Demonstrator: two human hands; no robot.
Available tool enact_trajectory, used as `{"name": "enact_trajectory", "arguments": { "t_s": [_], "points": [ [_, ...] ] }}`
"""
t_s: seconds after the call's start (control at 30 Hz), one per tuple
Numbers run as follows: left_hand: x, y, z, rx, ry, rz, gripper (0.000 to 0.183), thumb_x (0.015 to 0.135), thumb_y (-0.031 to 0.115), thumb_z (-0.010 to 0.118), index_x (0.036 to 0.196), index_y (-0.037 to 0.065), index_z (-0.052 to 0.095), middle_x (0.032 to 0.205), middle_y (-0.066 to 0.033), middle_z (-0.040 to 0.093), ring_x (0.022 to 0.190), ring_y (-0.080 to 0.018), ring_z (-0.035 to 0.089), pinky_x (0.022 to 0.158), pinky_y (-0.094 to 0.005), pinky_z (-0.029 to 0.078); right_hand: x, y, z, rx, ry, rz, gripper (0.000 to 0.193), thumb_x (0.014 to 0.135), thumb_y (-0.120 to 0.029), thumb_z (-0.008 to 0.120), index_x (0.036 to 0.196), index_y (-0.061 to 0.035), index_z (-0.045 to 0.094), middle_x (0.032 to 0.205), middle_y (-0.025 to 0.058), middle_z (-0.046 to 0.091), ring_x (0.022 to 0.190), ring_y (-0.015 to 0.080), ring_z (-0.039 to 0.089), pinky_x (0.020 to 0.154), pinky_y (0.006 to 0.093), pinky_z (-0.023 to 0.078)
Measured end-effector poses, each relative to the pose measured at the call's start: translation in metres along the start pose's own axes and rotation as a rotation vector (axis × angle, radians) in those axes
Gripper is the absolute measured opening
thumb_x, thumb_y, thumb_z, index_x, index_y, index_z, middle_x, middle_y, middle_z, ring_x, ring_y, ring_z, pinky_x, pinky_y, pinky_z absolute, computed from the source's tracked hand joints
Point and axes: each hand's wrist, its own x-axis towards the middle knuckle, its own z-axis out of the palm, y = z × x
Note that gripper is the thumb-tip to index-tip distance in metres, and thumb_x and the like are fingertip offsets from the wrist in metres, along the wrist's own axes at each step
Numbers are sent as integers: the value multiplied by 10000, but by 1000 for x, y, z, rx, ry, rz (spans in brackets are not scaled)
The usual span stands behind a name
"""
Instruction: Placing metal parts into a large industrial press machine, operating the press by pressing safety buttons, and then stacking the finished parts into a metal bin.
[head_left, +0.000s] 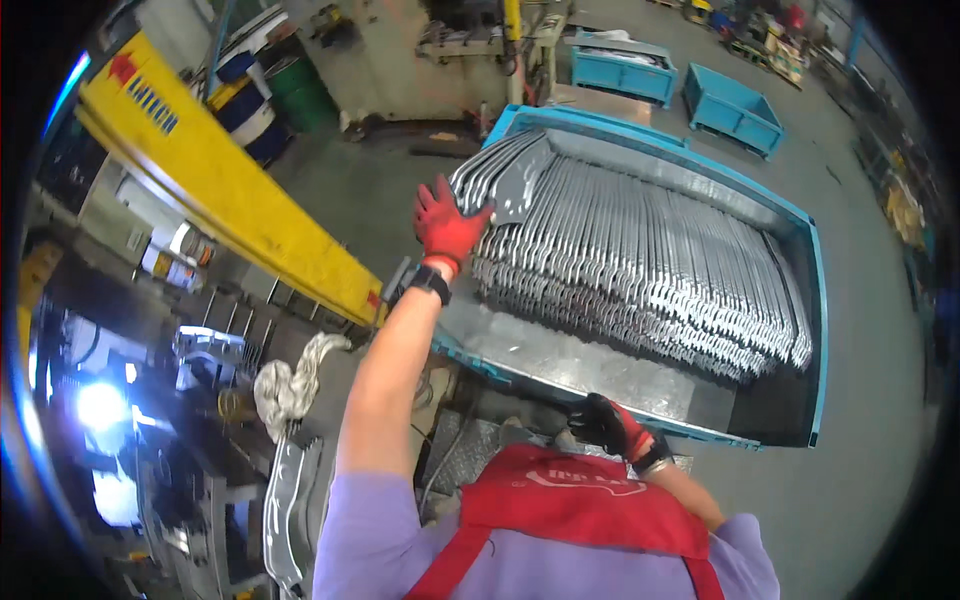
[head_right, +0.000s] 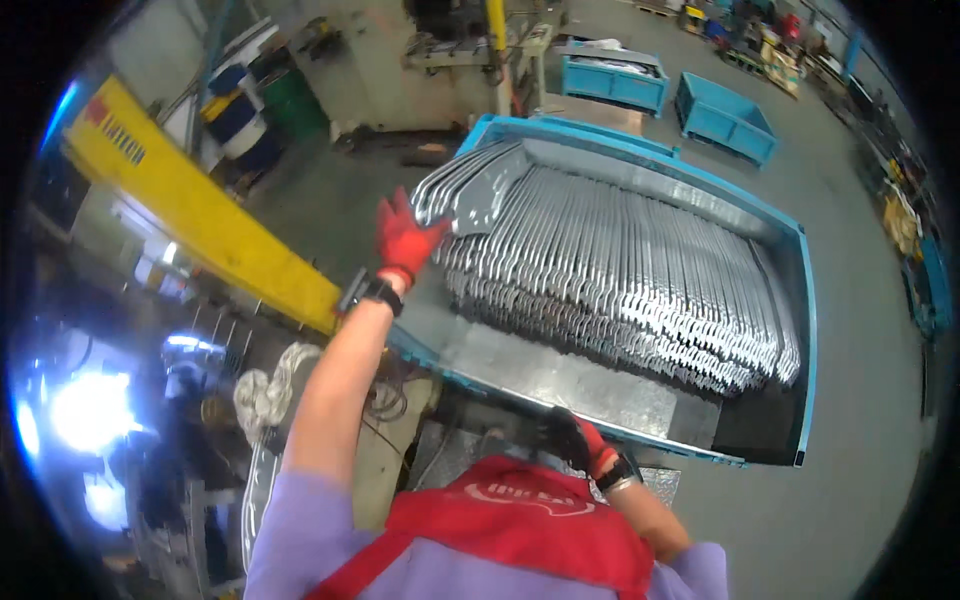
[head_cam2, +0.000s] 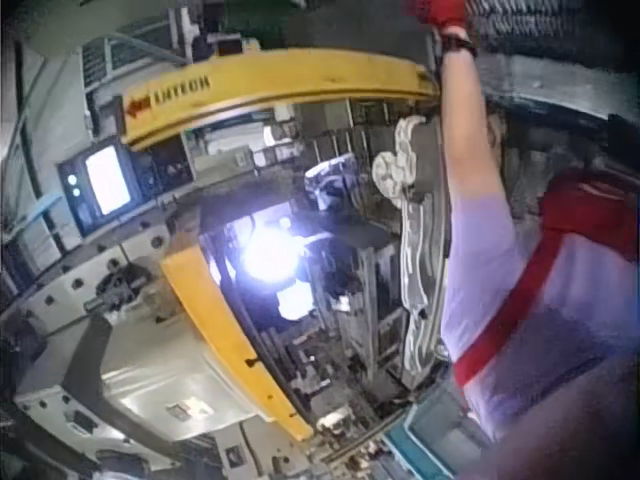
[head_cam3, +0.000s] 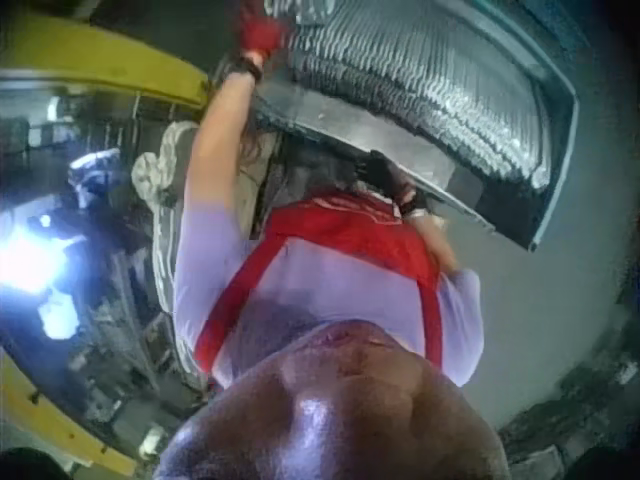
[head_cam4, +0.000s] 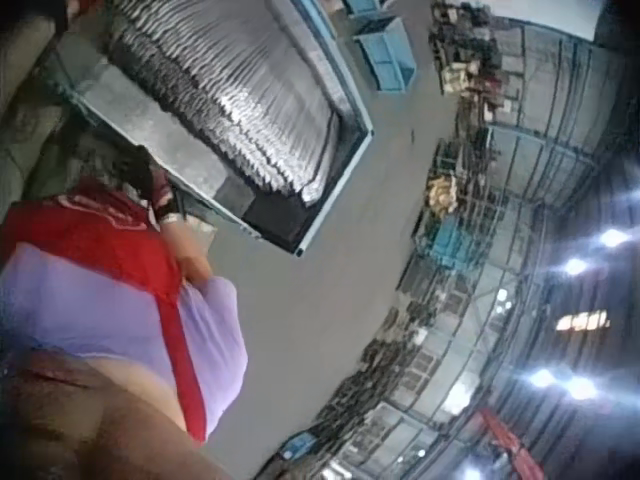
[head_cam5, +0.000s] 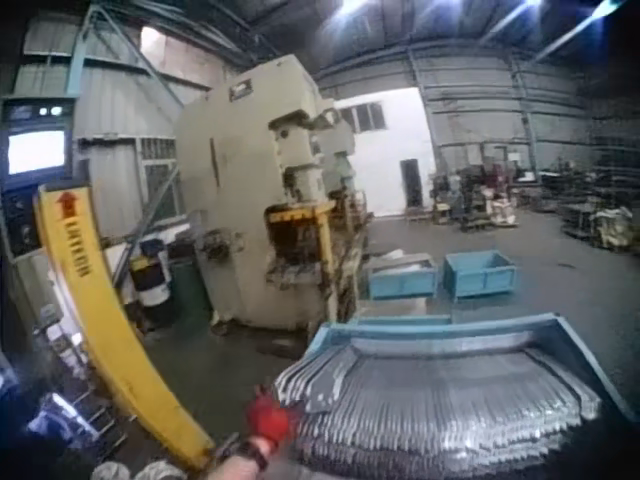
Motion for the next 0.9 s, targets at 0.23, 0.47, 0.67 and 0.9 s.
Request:
{"name": "enact_trajectory", "arguments": {
  "t_s": [0.23, 0.47, 0.67, 0.9],
  "points": [
    [97, 21, 52, 195, -597, -119, 1170, 497, 673, 710, 1376, 29, 284, 1302, -248, 414, 1214, -347, 415, 976, -433, 366, -19, 42, -32, 22, 0, -335, 348, 964, -300, 376, 1194, -62, 485, 1172, 124, 547, 1043, 228, 552, 914, 418, 462],
    [79, 83, 45, 28, -675, -61, 1051, 576, 516, 703, 1355, -40, 269, 1294, -261, 431, 1175, -353, 470, 981, -406, 390, 20, 78, -34, -189, 198, -353, 380, 920, -329, 440, 1139, -32, 529, 1086, 136, 595, 1005, 251, 576, 885, 384, 457],
    [87, 74, 65, -26, -722, 3, 913, 641, 490, 590, 1388, 66, 282, 1290, -226, 463, 1172, -358, 471, 985, -396, 378, 22, 32, 23, 359, 66, -159, 417, 937, -373, 423, 1207, -57, 455, 1176, 131, 545, 1089, 280, 532, 925, 414, 429],
    [36, 43, -9, -178, -831, 34, 991, 618, 441, 681, 1385, 4, 230, 1244, -260, 487, 1152, -362, 484, 952, -370, 394, 41, -21, 52, 405, -78, -205, 420, 949, -374, 399, 1221, -58, 450, 1156, 123, 533, 1051, 240, 531, 904, 393, 437]
  ]
}}
